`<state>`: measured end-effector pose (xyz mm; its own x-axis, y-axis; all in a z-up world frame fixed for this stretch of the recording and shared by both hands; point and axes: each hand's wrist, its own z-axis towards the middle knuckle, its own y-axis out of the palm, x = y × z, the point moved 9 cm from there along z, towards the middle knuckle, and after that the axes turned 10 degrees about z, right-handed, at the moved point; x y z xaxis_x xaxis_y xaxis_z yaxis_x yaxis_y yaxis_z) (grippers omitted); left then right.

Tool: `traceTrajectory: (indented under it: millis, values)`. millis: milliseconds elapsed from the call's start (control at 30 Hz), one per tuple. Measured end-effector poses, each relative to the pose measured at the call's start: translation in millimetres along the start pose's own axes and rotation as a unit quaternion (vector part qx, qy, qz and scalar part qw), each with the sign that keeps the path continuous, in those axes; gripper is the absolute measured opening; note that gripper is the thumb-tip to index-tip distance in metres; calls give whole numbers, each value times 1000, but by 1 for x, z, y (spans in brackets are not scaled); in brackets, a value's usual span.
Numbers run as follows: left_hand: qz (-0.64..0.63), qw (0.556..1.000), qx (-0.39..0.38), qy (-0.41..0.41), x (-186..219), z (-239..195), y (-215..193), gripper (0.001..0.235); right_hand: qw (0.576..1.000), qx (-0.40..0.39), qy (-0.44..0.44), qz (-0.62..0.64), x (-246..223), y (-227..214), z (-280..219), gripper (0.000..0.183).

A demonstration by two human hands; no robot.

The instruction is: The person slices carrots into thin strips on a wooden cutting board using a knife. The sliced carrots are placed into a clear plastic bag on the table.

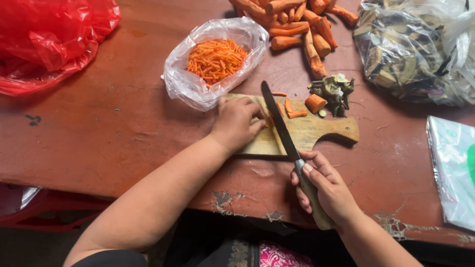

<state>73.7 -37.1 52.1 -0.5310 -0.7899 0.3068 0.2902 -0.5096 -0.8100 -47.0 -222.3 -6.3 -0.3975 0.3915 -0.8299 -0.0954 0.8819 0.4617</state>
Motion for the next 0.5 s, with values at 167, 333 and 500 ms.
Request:
traceTrajectory:
  millis: [167, 333, 500]
  values:
    - [-23, 998, 53, 12, -5, 32, -12, 10, 1000, -1, 16, -18, 5, -3, -7, 33]
    - [79, 992, -96, 31, -7, 102, 46, 9, 998, -43, 44, 33, 21, 8, -3, 34]
    - [140, 923, -358, 6, -29, 130, 130, 23, 996, -46, 53, 52, 25, 8, -2, 36]
